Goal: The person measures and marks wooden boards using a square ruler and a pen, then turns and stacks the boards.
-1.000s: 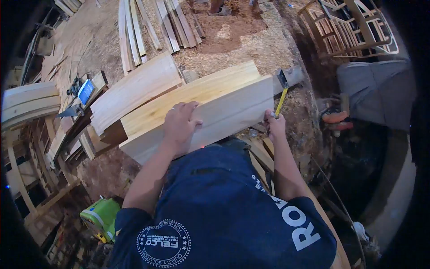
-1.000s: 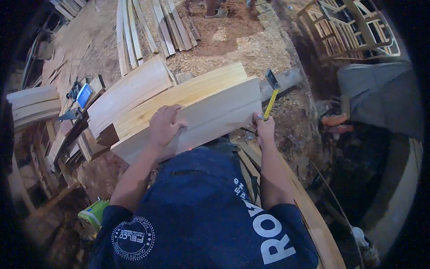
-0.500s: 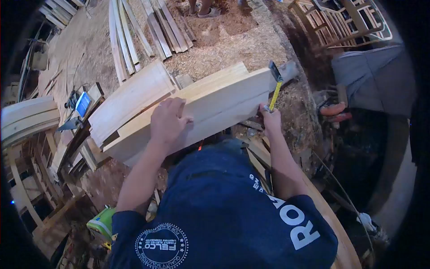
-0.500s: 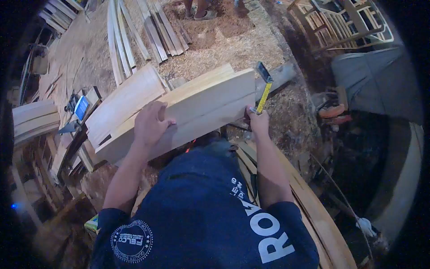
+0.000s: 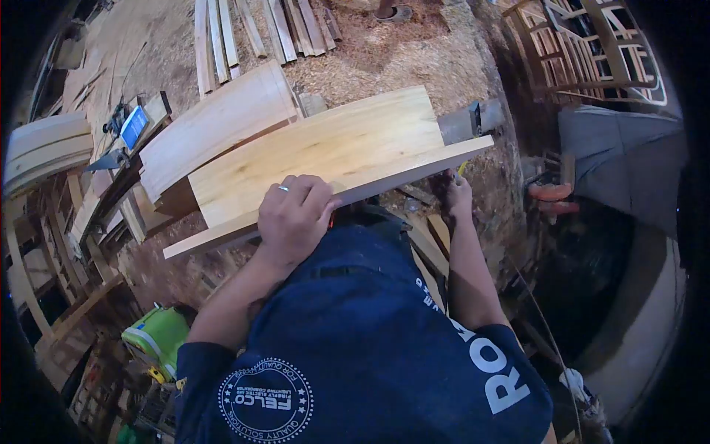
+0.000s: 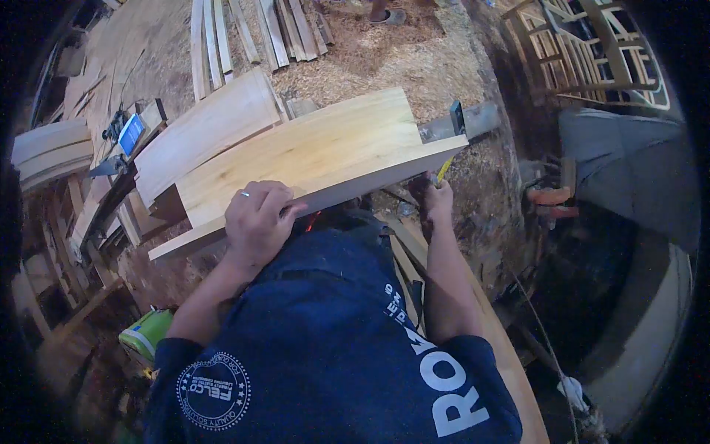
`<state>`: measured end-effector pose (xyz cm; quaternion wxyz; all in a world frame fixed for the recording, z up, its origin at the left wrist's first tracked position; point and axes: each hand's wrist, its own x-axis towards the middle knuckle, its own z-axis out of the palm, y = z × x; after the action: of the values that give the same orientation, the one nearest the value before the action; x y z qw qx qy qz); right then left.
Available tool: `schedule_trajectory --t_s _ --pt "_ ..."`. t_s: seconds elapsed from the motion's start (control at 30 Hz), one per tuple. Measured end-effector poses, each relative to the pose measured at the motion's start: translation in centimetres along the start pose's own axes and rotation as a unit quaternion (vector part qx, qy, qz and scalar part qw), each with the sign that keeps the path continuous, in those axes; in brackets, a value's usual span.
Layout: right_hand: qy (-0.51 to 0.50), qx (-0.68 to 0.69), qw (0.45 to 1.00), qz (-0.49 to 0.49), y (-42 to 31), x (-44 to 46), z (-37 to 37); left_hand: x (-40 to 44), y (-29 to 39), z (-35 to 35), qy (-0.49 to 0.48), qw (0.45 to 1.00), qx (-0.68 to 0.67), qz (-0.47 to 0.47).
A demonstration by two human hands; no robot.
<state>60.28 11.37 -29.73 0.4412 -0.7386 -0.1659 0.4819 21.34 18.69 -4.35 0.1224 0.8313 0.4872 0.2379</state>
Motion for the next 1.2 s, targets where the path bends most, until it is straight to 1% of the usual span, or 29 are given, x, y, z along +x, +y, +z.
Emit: schedule_trajectory --t_s 0.13,0.23,0.33,0.37,0.47,0.5,0.57,0.6,0.67,0.7,0.77,0.8,0.87,0.9,0.97,1.0,1.07,1.1,1.13,1.2 --pt "0.025 -0.054 0.997 0.042 -3.1 -1.8 1.0 0.2 -0.9 0.4 -0.005 1.000 -0.014 -0.020" --pt "0.039 0.018 0.999 0.026 -7.1 -4.7 3.7 0.9 -3.7 1.9 -0.005 0.999 -0.009 -0.043" --pt "0.034 -0.010 0.999 0.005 -9.5 -5.7 4.8 3.2 -5.6 2.3 -0.082 0.988 -0.036 -0.128" --pt "0.053 -0.004 0.998 0.013 -8.9 -5.0 4.8 4.3 -6.2 2.3 -0.121 0.978 -0.063 -0.160" --pt "0.015 0.011 1.000 -0.014 -9.4 -4.8 4.9 6.5 -7.6 2.9 -0.197 0.957 -0.072 -0.198" --pt "0.032 0.001 0.999 0.002 -10.6 -5.6 5.3 6.6 -8.1 3.5 -0.188 0.963 -0.054 -0.187" --pt "0.056 -0.062 0.996 0.007 -10.4 -5.4 4.9 6.4 -8.7 5.1 -0.170 0.971 -0.021 -0.167" --pt "0.068 -0.092 0.993 0.011 -10.3 -5.3 4.9 6.9 -8.3 5.1 -0.131 0.983 -0.030 -0.129" --pt "0.162 -0.165 0.972 -0.046 -10.0 -5.6 5.0 7.8 -7.1 5.5 -0.051 0.996 -0.052 -0.054" --pt "0.207 -0.201 0.955 -0.074 -9.9 -5.7 5.1 8.6 -5.8 5.0 -0.078 0.986 -0.111 -0.092" --pt "0.177 -0.252 0.941 -0.140 -12.3 -7.4 4.7 10.4 -2.8 3.5 -0.130 0.951 -0.225 -0.169" --pt "0.162 -0.276 0.932 -0.171 -13.7 -8.4 4.6 10.8 -2.4 3.5 -0.126 0.936 -0.268 -0.192" --pt "0.062 -0.310 0.917 -0.243 -15.7 -9.5 4.3 11.5 -1.9 3.8 -0.122 0.896 -0.354 -0.238" --pt "0.014 -0.325 0.905 -0.275 -16.7 -10.0 4.2 11.9 -1.7 3.9 -0.126 0.884 -0.387 -0.228" --pt "-0.082 -0.393 0.873 -0.277 -19.7 -11.0 4.6 12.7 -1.7 3.9 -0.137 0.857 -0.452 -0.207" --pt "-0.129 -0.423 0.853 -0.276 -20.8 -11.1 4.9 12.9 -1.9 3.5 -0.211 0.837 -0.446 -0.238" --pt "-0.100 -0.414 0.822 -0.379 -21.7 -10.4 5.2 13.3 -1.9 2.6 -0.357 0.781 -0.421 -0.293" --pt "-0.082 -0.409 0.802 -0.427 -21.9 -9.8 5.1 12.9 -0.9 2.2 -0.315 0.757 -0.475 -0.320" --pt "0.005 -0.385 0.792 -0.474 -22.1 -8.5 4.7 12.5 -0.3 2.3 -0.258 0.782 -0.474 -0.312" --pt "0.180 -0.334 0.743 -0.552 -22.1 -6.4 3.5 12.0 0.6 2.6 -0.141 0.822 -0.469 -0.289"
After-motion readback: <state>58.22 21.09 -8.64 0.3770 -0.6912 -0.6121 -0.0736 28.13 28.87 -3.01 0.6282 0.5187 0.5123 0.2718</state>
